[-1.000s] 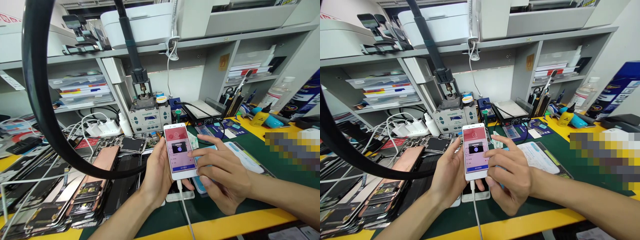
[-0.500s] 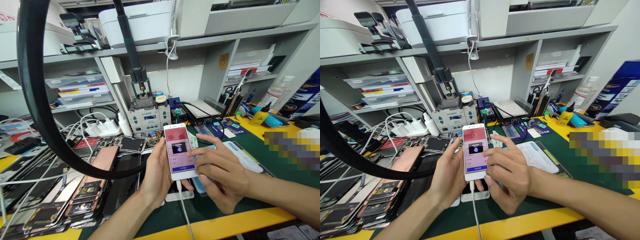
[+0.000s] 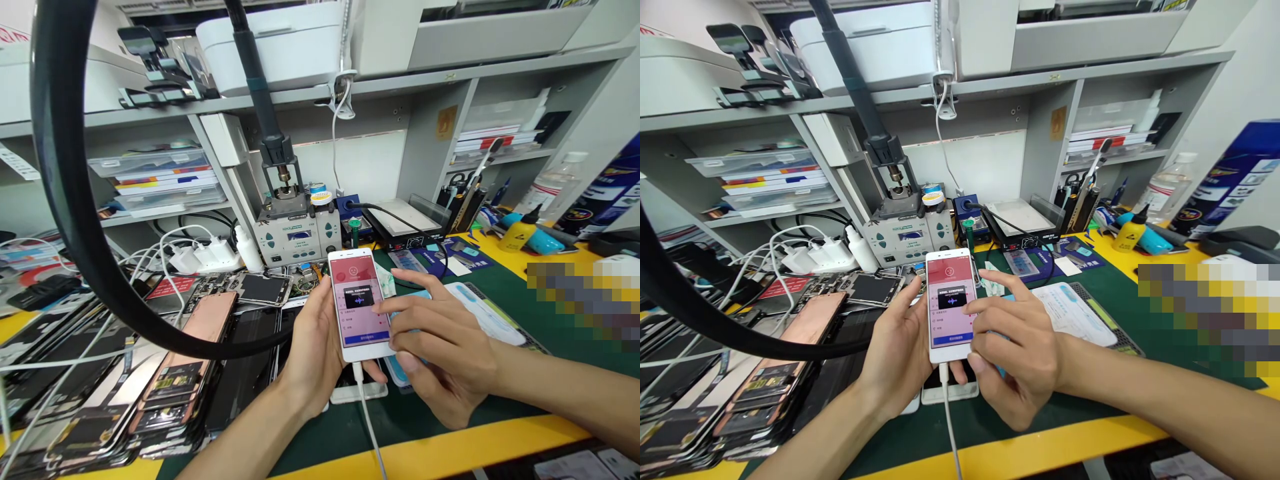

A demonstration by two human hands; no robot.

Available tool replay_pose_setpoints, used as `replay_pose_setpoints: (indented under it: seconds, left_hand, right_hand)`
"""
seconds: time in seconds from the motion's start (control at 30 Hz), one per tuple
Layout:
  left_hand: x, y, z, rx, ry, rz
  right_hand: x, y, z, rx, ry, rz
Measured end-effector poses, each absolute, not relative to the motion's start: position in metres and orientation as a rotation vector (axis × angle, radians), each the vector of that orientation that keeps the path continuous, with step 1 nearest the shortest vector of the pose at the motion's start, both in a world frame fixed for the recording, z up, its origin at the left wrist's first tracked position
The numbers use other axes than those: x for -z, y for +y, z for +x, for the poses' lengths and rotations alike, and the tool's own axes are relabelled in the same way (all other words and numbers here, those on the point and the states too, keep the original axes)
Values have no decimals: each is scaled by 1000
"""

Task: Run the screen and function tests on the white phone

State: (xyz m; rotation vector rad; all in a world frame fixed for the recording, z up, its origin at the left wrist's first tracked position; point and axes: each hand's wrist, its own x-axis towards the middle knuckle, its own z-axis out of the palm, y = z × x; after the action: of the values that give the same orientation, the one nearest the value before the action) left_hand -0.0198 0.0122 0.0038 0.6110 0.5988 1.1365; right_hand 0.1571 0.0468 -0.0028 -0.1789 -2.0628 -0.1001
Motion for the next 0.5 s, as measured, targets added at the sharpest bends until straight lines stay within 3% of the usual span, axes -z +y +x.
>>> replay_pose_setpoints:
  seconds: [0.5]
  left_hand:
    - [-4, 11, -19, -1135, 601, 630]
  right_hand:
    - [4, 46, 156, 75, -2052, -176]
